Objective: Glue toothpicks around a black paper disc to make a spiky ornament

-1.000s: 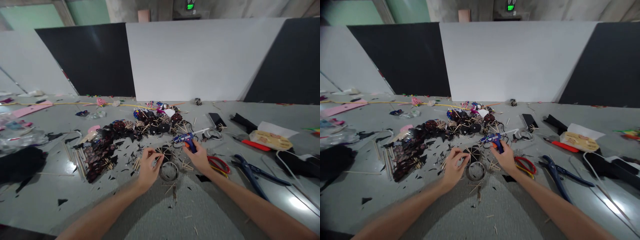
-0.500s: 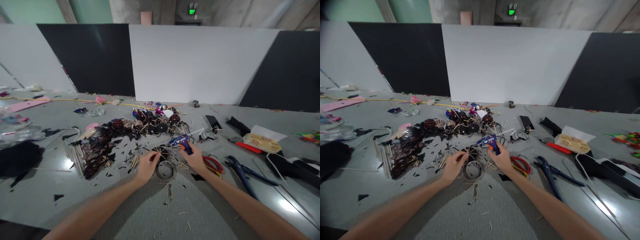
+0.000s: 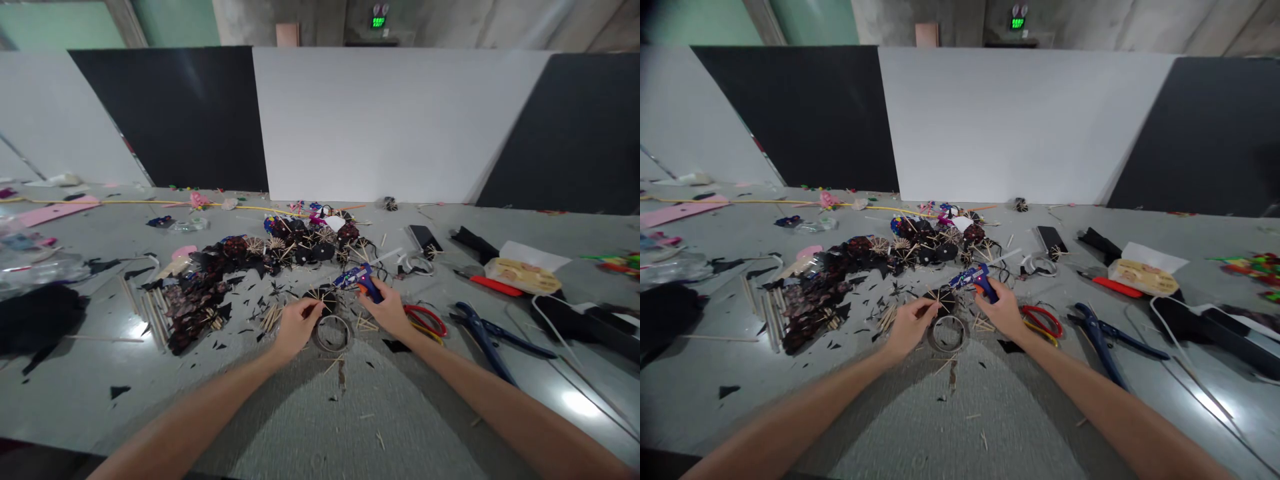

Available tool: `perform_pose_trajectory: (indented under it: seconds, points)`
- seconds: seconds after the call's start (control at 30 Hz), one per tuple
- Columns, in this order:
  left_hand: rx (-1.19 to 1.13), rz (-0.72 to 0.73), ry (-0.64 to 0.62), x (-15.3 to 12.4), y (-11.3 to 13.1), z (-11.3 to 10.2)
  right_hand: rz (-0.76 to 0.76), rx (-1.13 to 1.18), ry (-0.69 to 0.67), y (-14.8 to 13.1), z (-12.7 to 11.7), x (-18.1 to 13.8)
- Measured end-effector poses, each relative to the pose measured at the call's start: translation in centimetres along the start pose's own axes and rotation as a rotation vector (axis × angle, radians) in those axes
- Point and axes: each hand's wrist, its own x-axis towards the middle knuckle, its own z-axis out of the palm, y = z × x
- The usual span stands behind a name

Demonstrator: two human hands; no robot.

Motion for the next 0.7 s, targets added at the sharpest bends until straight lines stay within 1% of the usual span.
perform_pose_trajectory:
  seconds: [0.27, 0.7]
  points:
    - [0.008, 0.008, -0.023, -0.05, 0.26, 0.01, 0.015, 0.042, -0.037, 0.04, -0.08, -0.11]
    - [0.01, 0.021, -0.023, -0.03, 0.15, 0.05, 0.009, 0.048, -0.045, 0.28, -0.13, -0.14]
